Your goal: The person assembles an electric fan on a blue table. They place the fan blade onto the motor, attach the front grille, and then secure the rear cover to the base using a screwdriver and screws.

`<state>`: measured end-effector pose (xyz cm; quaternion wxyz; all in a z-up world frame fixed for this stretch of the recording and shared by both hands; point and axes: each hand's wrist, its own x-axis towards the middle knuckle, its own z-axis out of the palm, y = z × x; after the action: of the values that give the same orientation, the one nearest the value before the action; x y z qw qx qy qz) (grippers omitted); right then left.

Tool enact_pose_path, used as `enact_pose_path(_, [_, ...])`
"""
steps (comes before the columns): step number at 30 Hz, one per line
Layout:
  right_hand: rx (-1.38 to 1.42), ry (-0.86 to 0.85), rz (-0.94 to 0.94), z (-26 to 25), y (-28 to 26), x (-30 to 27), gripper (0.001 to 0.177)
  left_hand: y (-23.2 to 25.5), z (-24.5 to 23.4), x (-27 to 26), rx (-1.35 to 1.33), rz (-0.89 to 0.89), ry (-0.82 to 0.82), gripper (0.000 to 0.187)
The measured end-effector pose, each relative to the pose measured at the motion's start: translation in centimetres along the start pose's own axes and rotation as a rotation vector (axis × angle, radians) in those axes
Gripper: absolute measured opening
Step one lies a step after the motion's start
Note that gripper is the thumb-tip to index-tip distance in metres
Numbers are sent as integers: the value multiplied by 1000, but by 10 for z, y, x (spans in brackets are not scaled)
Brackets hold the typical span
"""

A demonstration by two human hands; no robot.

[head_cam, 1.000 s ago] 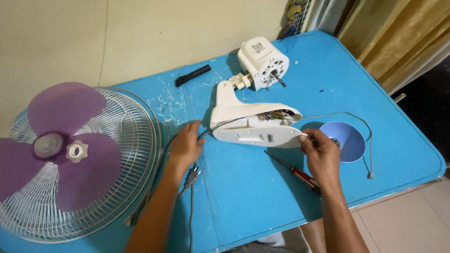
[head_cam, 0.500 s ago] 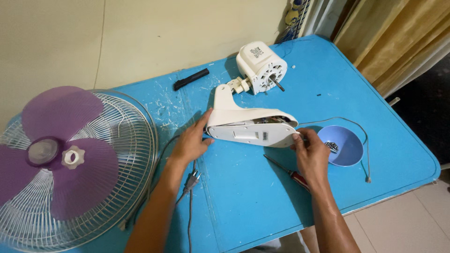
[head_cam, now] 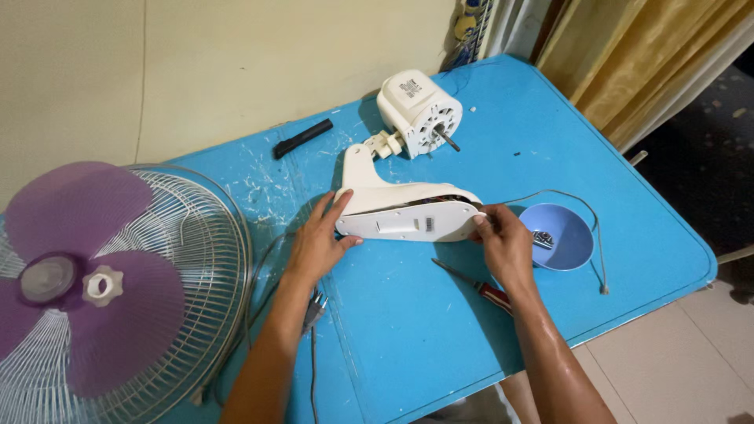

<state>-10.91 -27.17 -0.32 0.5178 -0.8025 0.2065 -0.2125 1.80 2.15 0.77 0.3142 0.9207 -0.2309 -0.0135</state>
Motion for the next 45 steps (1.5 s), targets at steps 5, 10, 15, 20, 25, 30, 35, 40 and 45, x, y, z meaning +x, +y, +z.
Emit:
enact_pose_path(5, [19, -28, 62, 0, 7, 5, 20, 1, 1, 2, -128, 55, 65, 90])
enact_pose_path(10, [62, -70, 32, 5, 5, 5, 19, 5, -2, 4, -138, 49, 36, 92])
enact_pose_path(15, [48, -1, 55, 9, 1, 5, 19, 7, -7, 6, -180, 72, 34, 90])
enact_pose_path(20, [37, 38, 57, 6, -2, 4, 21, 5, -6, 8, -116, 43, 16, 84])
enact_pose_path(25, [-16, 63, -6, 7, -9, 3, 24, 7, -7, 11, -40, 80, 39, 88])
enact_pose_path(30, [-57, 85, -30, 9, -2, 1, 25, 11, -2, 10, 11, -3, 27, 98])
enact_pose_path(35, [224, -20, 19, 8, 17, 14, 20, 8, -2, 11, -44, 69, 57, 98])
enact_pose_path(40, [239, -14, 48, 12, 26, 20, 19, 5, -2, 12, -49, 36, 42, 95])
enact_pose_path(45, [176, 53, -7, 18, 7, 9, 22, 5, -6, 14, -96, 51, 20, 89])
